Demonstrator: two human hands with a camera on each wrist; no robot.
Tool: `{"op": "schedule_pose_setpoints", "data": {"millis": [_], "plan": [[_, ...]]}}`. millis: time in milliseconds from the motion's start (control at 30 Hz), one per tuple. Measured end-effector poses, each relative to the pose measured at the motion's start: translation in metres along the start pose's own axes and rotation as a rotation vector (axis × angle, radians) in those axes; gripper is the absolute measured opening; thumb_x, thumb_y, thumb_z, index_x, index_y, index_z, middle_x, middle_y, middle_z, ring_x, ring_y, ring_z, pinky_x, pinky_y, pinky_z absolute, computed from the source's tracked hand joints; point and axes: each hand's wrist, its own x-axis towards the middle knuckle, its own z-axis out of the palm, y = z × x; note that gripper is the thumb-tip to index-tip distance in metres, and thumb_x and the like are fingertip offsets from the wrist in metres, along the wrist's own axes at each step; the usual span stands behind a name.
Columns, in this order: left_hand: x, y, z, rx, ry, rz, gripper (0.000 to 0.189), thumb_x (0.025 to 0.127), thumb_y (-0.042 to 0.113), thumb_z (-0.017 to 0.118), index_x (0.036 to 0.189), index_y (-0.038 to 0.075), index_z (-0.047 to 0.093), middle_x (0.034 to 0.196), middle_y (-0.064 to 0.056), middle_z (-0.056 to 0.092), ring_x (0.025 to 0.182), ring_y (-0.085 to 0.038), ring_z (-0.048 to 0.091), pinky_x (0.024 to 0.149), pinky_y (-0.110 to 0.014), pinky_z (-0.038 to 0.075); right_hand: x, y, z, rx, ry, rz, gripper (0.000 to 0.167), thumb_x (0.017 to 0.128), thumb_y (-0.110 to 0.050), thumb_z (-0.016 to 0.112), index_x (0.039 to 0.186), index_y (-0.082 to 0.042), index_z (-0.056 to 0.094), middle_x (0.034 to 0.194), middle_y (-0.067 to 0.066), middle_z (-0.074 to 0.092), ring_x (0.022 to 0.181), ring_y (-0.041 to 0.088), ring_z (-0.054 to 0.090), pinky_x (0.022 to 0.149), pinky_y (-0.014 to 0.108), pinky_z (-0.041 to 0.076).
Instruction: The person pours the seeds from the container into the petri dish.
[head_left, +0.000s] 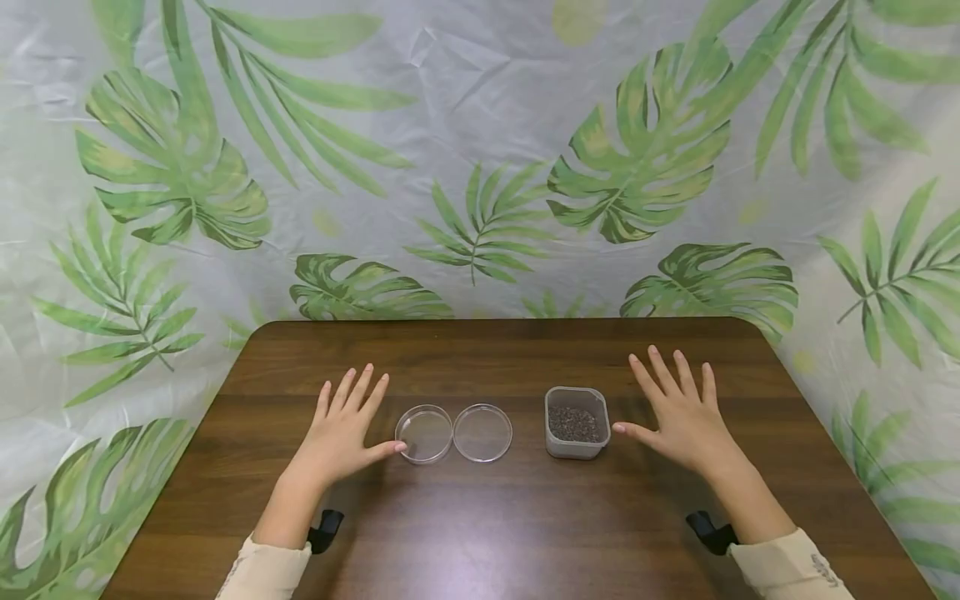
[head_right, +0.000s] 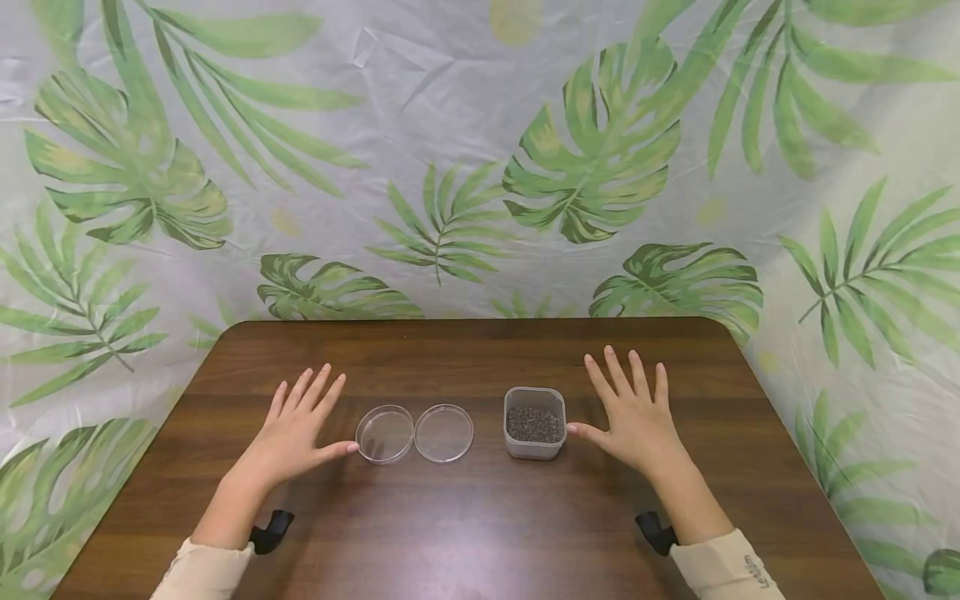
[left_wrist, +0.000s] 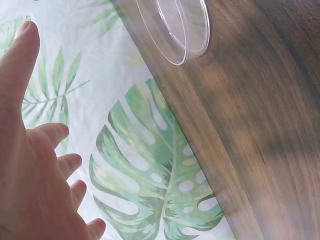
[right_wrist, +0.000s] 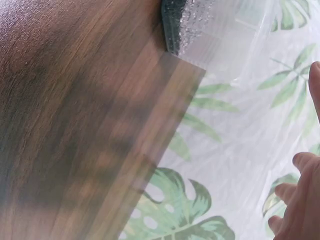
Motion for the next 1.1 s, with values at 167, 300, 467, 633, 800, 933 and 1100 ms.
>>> {"op": "schedule_pose_setpoints", "data": {"millis": [167,300,467,633,800,933,1100], "plan": [[-0.001,-0.001,0.0,0.006,0.011,0.003,0.098,0.073,0.072,0.048,0.144,0.012,0.019,0.148,-0.013,0.011,0.134,-0.032,0.003,0.103,-0.056,0.003,0.001,-0.001,0.0,-0.001,0.016,-0.009,0.096,0.077,-0.065,0.051,0.146,-0.021,0.002,0.149,0.011,-0.002,0.132,0.033,-0.013,0.099,0.057,-0.015],[-0.002,-0.002,0.001,-0.004,0.026,0.007,0.098,0.072,0.071,0.05,0.144,0.011,0.019,0.147,-0.014,0.014,0.134,-0.032,0.006,0.104,-0.056,0.004,0.001,-0.001,0.0,0.008,0.03,-0.018,0.097,0.076,-0.064,0.053,0.146,-0.02,0.001,0.149,0.011,-0.001,0.132,0.032,-0.013,0.1,0.056,-0.014],[-0.003,-0.002,0.003,-0.028,0.031,0.013,0.099,0.073,0.071,0.05,0.144,0.011,0.018,0.147,-0.013,0.016,0.133,-0.032,0.01,0.105,-0.054,0.005,0.003,-0.004,0.002,0.025,0.047,-0.021,0.098,0.075,-0.063,0.055,0.146,-0.021,0.001,0.149,0.013,0.004,0.133,0.031,-0.012,0.102,0.055,-0.011],[-0.005,-0.001,0.009,-0.065,0.063,0.024,0.1,0.072,0.067,0.055,0.144,0.009,0.017,0.146,-0.013,0.017,0.132,-0.032,0.013,0.105,-0.051,0.008,0.003,-0.005,0.004,0.059,0.063,-0.031,0.099,0.075,-0.062,0.057,0.146,-0.018,0.005,0.148,0.014,0.007,0.133,0.033,-0.008,0.103,0.054,-0.009],[-0.006,0.001,0.016,-0.096,0.108,0.034,0.1,0.072,0.063,0.06,0.144,0.007,0.018,0.145,-0.014,0.02,0.131,-0.033,0.017,0.105,-0.052,0.014,0.004,-0.007,0.008,0.13,0.088,-0.064,0.099,0.075,-0.059,0.06,0.146,-0.014,0.007,0.148,0.014,0.01,0.133,0.037,0.002,0.104,0.053,-0.004],[-0.007,0.002,0.023,-0.119,0.137,0.036,0.101,0.073,0.063,0.059,0.145,0.009,0.013,0.145,-0.014,0.021,0.13,-0.031,0.02,0.104,-0.05,0.017,0.006,-0.008,0.014,0.207,0.098,-0.096,0.1,0.075,-0.055,0.063,0.146,-0.014,0.005,0.147,0.015,0.014,0.132,0.037,0.008,0.106,0.05,0.001],[-0.009,0.005,0.033,-0.165,0.2,0.043,0.099,0.075,0.06,0.06,0.145,0.008,0.012,0.144,-0.014,0.022,0.129,-0.03,0.023,0.104,-0.048,0.02,0.006,-0.012,0.021,0.367,0.047,-0.068,0.103,0.075,-0.051,0.066,0.146,-0.014,0.001,0.147,0.015,0.013,0.132,0.037,0.011,0.105,0.051,0.01]]}}
